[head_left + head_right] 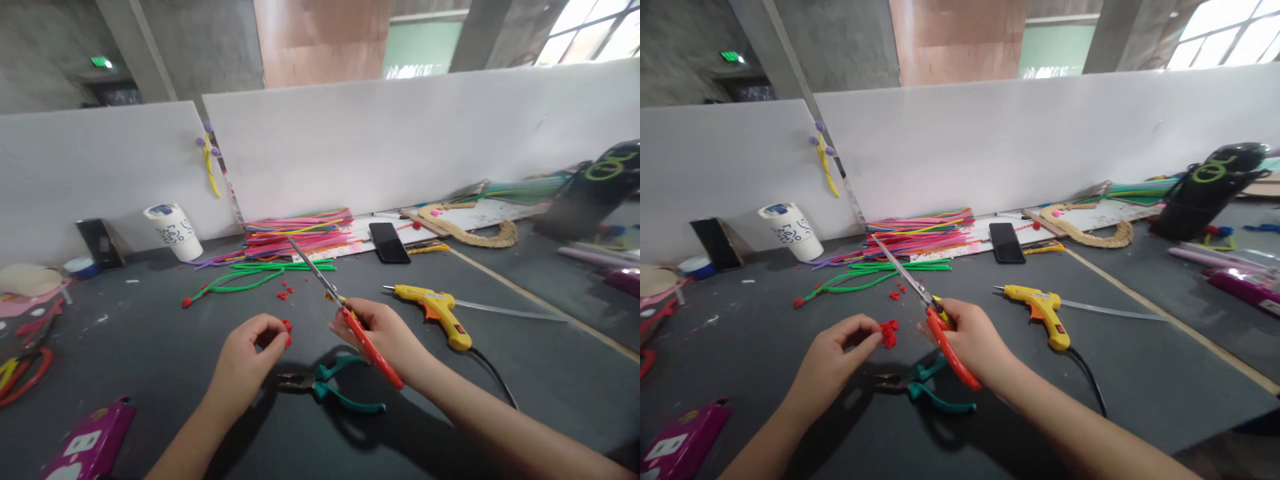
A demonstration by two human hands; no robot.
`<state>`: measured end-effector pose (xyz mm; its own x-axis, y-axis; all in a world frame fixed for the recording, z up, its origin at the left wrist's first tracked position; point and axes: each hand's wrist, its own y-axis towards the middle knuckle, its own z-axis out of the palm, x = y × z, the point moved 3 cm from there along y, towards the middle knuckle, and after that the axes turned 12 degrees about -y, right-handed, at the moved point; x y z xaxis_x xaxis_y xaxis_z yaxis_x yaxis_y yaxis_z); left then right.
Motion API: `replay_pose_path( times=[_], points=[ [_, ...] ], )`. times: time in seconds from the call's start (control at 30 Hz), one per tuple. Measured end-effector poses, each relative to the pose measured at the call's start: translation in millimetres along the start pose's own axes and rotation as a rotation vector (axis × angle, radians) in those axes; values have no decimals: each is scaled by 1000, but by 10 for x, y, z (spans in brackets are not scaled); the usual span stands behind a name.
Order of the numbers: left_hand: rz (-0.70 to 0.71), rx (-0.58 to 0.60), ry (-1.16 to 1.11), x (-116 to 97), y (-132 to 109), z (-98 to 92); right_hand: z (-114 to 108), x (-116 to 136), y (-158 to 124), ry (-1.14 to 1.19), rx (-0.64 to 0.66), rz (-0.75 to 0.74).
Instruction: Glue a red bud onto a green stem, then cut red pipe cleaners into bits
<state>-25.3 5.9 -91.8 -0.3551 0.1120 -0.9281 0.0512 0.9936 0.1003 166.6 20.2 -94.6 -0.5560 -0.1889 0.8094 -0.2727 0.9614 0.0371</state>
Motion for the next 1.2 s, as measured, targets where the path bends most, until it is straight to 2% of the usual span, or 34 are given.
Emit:
replay_pose_path(
  times=[0.07,0.1,0.33,0.5,0.7,0.87,1.03,1.2],
  points=[
    [19,-12,276,84,98,-51,-24,-60,16,-106,-45,-10],
    [5,-24,322,131,149,-69,-26,-83,22,-141,-54,-5],
    [-85,-16,493,350,555,6,5,-81,6,-200,-33,-7],
    [-120,27,498,481,781,16,-10,-60,-20,-210,-40,-20],
    [-74,23,443,468,684,-185,-20,-65,-10,-211,-40,-15],
    [-9,171,414,379,482,-324,-71,33,50,-283,-68,-2],
    [33,177,436,425,366,-306,-21,85,104,-242,-94,7],
    [56,167,421,492,361,-272,95,-36,72,-239,-65,27]
  ],
)
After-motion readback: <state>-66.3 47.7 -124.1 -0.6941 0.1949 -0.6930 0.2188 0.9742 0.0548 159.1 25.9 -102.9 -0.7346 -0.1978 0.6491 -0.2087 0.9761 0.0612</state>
